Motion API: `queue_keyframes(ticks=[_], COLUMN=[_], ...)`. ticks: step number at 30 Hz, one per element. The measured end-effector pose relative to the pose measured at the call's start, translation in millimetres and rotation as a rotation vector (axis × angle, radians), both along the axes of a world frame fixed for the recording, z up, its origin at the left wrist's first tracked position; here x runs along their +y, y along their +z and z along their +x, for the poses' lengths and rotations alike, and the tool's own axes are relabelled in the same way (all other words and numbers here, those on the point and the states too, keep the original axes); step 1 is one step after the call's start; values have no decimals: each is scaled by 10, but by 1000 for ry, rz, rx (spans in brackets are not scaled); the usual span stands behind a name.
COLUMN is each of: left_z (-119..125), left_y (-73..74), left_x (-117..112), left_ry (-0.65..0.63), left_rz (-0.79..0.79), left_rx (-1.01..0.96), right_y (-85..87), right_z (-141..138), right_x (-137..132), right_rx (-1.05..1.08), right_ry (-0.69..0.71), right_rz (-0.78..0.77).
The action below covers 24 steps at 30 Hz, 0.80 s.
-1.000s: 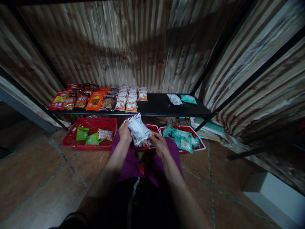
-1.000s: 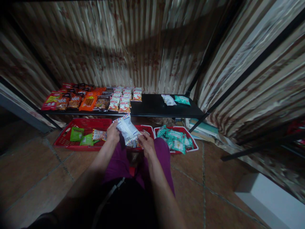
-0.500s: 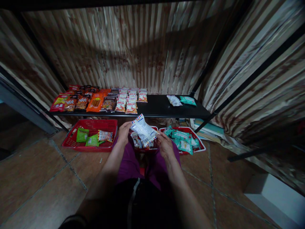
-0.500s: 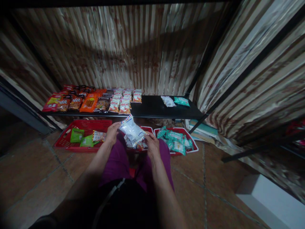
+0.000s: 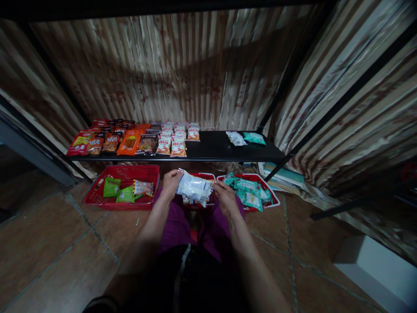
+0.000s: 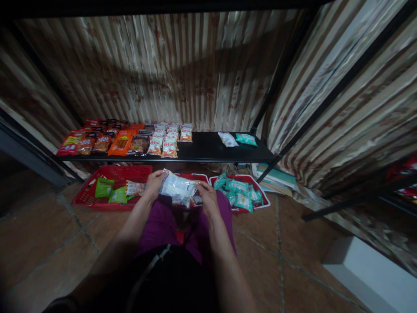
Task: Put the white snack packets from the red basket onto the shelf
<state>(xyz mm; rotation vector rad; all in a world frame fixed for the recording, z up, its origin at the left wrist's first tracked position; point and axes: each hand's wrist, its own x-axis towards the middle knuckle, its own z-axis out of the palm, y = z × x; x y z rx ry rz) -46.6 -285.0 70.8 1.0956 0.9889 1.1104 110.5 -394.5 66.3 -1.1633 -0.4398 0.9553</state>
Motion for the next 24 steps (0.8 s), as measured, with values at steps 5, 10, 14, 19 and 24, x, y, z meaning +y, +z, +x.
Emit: queue_keyframes(ticks=[5,10,14,19,24], left_z=[-20,-31,-2,-26,-78], left_y=[-6,-6,-18,-17,-33], left_x=[-3,-83,-99,-16,26], left_ry=[-163,-275,-233,-141,-65], left_rz=[-23,-145,-214,-254,-286], left_rx=[-4,-63,-68,-64,-72], right_y=[-29,-78,-100,-56,-56], right_z=[45,92,109,145,151], right_x=[38,66,53,-26,-63], right_rx=[68,103,-185,-746,-1068], right_ry=[-117,-192,-250,-200,43], right_rz=[-19,-31,-53,91,252])
